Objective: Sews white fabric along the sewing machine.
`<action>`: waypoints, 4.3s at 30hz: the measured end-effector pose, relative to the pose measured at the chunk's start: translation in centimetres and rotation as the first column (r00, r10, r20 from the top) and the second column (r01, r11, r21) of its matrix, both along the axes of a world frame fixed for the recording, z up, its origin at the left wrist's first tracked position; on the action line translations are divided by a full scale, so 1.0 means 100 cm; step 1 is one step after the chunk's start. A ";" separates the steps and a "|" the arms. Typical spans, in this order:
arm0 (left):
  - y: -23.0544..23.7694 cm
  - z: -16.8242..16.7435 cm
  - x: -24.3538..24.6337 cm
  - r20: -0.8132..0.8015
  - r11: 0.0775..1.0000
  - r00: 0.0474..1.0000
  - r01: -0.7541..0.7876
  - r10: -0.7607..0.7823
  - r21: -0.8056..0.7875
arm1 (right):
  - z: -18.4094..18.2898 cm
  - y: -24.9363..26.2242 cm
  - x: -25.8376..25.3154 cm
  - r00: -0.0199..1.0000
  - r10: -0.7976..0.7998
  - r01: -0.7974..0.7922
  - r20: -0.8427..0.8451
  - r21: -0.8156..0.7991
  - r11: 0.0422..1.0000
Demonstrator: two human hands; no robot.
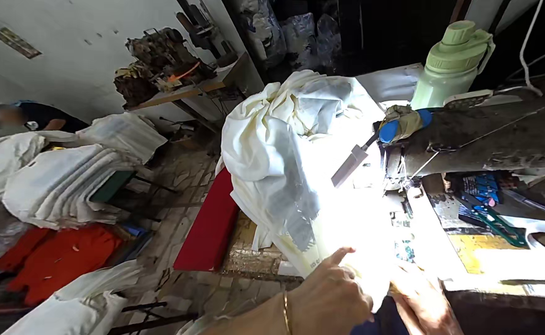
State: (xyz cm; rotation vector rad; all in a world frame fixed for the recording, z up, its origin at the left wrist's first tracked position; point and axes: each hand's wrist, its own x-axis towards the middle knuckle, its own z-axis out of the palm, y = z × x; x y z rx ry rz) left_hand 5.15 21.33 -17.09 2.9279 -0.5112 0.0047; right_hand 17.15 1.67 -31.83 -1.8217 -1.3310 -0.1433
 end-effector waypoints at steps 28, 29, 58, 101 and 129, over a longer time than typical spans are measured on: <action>-0.032 -0.059 0.049 0.304 0.944 0.894 -0.304 0.330 -0.130 | -0.033 -0.028 -0.028 0.978 -0.112 0.103 0.178 0.057 0.993; -0.034 -0.060 0.062 0.268 0.943 0.906 -0.299 0.329 -0.145 | -0.032 -0.028 -0.028 0.975 -0.112 0.105 0.191 0.049 0.993; -0.039 -0.101 0.004 0.188 0.838 0.944 -0.134 0.269 -0.529 | -0.018 -0.040 -0.048 0.994 -0.105 0.100 0.042 0.109 0.989; -0.031 -0.115 0.043 0.055 0.682 0.811 -0.452 0.583 -0.575 | 0.034 -0.034 -0.022 0.982 0.148 -0.174 -0.117 -0.258 0.950; -0.025 -0.109 0.034 0.411 0.967 0.875 -0.235 0.255 -0.100 | 0.037 -0.031 -0.018 0.983 0.145 -0.165 -0.109 -0.199 0.966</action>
